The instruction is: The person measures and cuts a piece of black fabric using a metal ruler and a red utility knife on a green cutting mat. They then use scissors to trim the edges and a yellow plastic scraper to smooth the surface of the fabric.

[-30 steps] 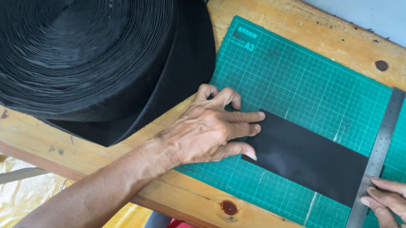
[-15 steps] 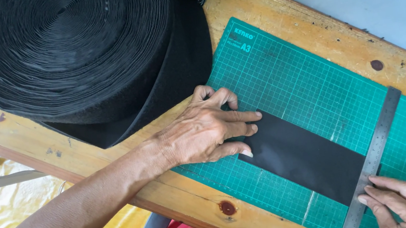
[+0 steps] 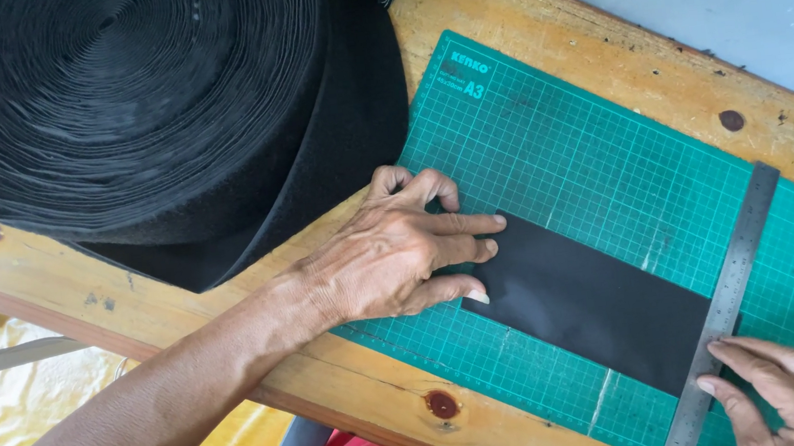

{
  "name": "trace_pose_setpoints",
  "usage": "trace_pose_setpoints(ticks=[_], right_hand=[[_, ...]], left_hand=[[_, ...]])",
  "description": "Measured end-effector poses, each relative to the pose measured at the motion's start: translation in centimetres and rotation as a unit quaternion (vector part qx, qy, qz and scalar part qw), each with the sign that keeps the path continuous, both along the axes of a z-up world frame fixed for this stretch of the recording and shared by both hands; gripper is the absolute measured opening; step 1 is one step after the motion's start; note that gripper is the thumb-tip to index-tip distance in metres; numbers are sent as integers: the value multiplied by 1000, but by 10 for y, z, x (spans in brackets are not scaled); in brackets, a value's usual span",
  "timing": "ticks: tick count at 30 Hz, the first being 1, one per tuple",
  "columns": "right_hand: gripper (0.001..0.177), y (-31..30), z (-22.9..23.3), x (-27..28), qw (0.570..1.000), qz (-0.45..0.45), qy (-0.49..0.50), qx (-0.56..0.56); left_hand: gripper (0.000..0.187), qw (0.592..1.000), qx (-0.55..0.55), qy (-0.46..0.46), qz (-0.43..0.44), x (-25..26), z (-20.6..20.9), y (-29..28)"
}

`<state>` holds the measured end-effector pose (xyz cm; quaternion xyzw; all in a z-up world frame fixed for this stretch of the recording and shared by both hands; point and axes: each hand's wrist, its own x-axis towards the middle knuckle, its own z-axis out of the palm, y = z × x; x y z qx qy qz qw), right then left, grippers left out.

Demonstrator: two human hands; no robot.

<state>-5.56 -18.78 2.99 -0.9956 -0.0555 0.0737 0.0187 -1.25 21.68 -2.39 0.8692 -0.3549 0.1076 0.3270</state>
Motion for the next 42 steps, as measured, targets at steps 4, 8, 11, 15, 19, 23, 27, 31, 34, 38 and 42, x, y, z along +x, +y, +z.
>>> trace_pose_setpoints(ticks=[4,8,11,15,19,23,27,31,34,38,42], right_hand=[[40,-20,-9,0,998,25,30,55],[42,-8,-9,-6,996,38,-15,82],[46,-8,-10,-6,997,28,-14,64],[51,-12,-14,-7,997,30,-27,69],[47,-12,-15,-6,996,53,-49,59],[43,-11,-15,-7,994,67,-49,65],[65,-36,-33,2,990,60,10,124],[30,14,-4,-14,989,64,-124,55],[36,9,-3,-15,979,99,-152,93],[36,10,-1,-16,965,130,-155,168],[57,4,-14,-23,952,129,-168,219]], left_hand=[[46,1000,2,0,-3,0,0,0],[43,1000,4,-2,-1,-1,1,0],[44,1000,1,0,-2,0,1,0],[48,1000,-7,-2,-9,0,0,1],[46,1000,-4,0,-6,0,0,1],[45,1000,-1,0,-1,-1,0,0],[46,1000,-6,-3,-5,0,-1,1],[44,999,-18,17,-21,-3,7,1],[39,1000,-4,14,-16,-1,18,-3],[39,1000,24,20,0,1,25,-9],[39,999,41,17,29,0,27,-14]])
